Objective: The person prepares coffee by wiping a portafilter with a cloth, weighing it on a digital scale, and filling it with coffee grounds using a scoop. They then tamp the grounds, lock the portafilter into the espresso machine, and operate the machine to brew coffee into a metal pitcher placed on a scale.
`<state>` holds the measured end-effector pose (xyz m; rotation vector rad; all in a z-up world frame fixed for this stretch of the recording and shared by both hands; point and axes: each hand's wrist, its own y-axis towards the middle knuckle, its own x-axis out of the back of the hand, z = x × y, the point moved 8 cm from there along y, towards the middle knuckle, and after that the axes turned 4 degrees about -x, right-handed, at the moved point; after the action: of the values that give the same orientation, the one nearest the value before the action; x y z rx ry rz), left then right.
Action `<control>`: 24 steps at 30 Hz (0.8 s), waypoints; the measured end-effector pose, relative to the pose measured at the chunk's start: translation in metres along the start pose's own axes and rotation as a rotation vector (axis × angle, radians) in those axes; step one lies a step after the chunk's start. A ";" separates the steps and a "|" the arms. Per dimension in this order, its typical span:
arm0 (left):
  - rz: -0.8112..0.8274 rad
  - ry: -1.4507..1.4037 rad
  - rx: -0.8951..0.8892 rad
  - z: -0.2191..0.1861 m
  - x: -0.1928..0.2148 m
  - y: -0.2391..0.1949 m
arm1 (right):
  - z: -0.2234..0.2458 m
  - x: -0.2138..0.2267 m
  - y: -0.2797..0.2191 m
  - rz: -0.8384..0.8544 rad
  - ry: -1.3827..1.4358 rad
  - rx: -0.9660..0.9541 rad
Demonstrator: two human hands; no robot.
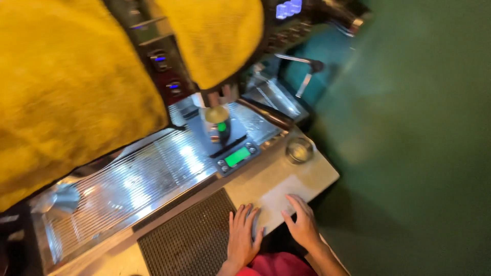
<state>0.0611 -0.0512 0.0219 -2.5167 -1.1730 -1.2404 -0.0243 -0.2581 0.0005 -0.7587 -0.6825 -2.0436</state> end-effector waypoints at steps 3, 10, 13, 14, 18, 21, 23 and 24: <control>-0.057 0.015 0.055 0.005 0.002 0.002 | 0.018 -0.024 0.024 0.125 -0.028 0.120; -0.225 0.151 0.305 0.020 0.005 0.003 | 0.034 -0.049 0.062 0.287 -0.098 0.365; -0.316 0.228 0.425 0.023 0.006 0.003 | 0.041 -0.045 0.071 0.394 -0.075 0.433; -0.355 0.271 0.465 0.024 0.007 0.003 | 0.043 -0.044 0.073 0.444 -0.060 0.449; -0.410 0.300 0.529 0.027 0.005 0.001 | 0.029 -0.046 0.080 0.552 -0.048 0.463; -0.397 0.339 0.511 0.023 0.005 0.004 | 0.020 -0.048 0.081 0.592 -0.031 0.480; -0.348 0.356 0.531 0.024 0.002 0.005 | 0.014 -0.037 0.089 0.519 0.251 0.331; -0.349 0.358 0.533 0.023 0.003 0.007 | 0.021 -0.024 0.094 0.521 0.253 0.332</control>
<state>0.0816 -0.0450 0.0109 -1.6844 -1.6199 -1.1738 0.0716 -0.2787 0.0157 -0.4173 -0.5847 -1.4701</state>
